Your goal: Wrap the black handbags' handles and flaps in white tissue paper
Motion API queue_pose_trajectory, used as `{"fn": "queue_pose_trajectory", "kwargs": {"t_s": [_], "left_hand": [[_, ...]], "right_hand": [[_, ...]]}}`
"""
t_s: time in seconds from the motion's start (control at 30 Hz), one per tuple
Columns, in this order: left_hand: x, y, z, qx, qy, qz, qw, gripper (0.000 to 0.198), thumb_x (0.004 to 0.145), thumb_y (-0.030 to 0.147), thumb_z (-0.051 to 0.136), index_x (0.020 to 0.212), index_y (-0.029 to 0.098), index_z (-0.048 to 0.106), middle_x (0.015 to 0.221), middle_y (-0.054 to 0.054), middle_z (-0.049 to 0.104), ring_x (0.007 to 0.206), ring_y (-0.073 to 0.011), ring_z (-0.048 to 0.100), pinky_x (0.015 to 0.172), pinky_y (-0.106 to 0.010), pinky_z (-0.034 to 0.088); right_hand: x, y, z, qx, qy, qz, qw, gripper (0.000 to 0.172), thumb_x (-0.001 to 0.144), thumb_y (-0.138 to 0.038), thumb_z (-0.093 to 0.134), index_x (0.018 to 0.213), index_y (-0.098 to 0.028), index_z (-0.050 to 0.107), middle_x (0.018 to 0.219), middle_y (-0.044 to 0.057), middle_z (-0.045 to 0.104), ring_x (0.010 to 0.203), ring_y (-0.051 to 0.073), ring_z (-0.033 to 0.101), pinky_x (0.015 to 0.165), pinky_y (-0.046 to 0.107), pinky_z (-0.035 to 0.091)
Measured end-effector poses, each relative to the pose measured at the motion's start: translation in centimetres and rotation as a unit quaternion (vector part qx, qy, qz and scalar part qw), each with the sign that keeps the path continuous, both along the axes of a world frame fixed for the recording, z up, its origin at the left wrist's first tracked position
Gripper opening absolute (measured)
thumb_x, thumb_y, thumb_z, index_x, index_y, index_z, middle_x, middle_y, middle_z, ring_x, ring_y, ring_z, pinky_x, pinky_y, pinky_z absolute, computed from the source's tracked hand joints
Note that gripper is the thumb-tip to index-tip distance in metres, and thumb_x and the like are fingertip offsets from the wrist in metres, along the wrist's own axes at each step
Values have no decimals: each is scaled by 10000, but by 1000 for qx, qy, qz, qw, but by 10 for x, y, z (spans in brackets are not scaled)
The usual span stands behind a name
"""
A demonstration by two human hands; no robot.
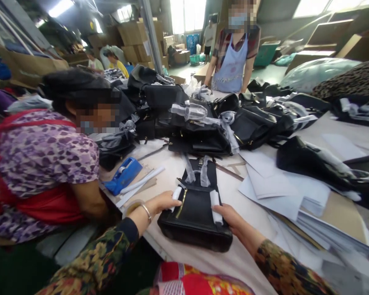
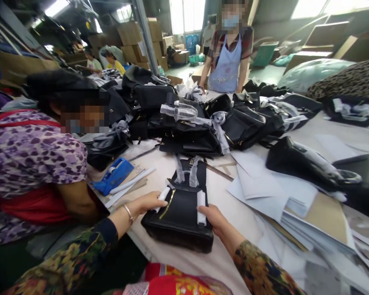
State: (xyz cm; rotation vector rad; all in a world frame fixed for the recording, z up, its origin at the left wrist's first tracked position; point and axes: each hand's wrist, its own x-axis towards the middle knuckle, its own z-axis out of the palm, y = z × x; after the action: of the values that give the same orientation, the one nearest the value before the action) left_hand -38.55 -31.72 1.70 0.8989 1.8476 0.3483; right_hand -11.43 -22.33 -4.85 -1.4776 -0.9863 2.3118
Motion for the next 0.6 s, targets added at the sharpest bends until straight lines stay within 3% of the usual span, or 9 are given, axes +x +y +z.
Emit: {"fn": "queue_pose_trajectory", "kwargs": {"t_s": [0.17, 0.27, 0.37, 0.47, 0.6], "left_hand": [[102, -32, -16, 28, 55, -12, 998, 498, 644, 251, 698, 1117, 110, 629, 1110, -142, 695, 993, -280, 644, 851, -324, 492], [140, -34, -20, 95, 62, -55, 992, 531, 684, 300, 689, 1185, 150, 597, 1129, -126, 684, 1002, -270, 641, 881, -328, 486], [153, -27, -18, 119, 91, -109, 983, 558, 682, 376, 711, 1185, 157, 605, 1166, -159, 654, 1048, -306, 629, 923, -362, 474], [152, -15, -15, 84, 164, -150, 971, 534, 646, 439, 722, 1069, 120, 657, 1221, -230, 594, 1122, -374, 594, 991, -412, 437], [156, 0, -5, 21, 177, -143, 974, 398, 608, 353, 712, 929, 122, 673, 1146, -250, 627, 1109, -429, 601, 954, -469, 451]], "right_hand": [[105, -56, -4, 17, -17, -10, 1000, 318, 742, -355, 707, 944, -115, 660, 744, 106, 733, 633, 219, 688, 569, 283, 533], [151, -82, -6, 31, -50, -46, 997, 415, 766, -456, 676, 1017, -126, 652, 835, 123, 748, 741, 261, 714, 631, 314, 556], [176, -86, -2, 123, -158, -76, 977, 545, 759, -520, 661, 1131, -122, 627, 1047, 154, 727, 978, 316, 684, 828, 391, 544], [181, -76, 8, 262, -288, -59, 919, 623, 700, -519, 713, 1181, -135, 619, 1236, 177, 640, 1139, 344, 595, 1022, 440, 423], [171, -64, 20, 338, -351, 40, 873, 435, 647, -427, 763, 986, -171, 671, 1102, 164, 664, 1066, 346, 602, 987, 443, 402]]}}
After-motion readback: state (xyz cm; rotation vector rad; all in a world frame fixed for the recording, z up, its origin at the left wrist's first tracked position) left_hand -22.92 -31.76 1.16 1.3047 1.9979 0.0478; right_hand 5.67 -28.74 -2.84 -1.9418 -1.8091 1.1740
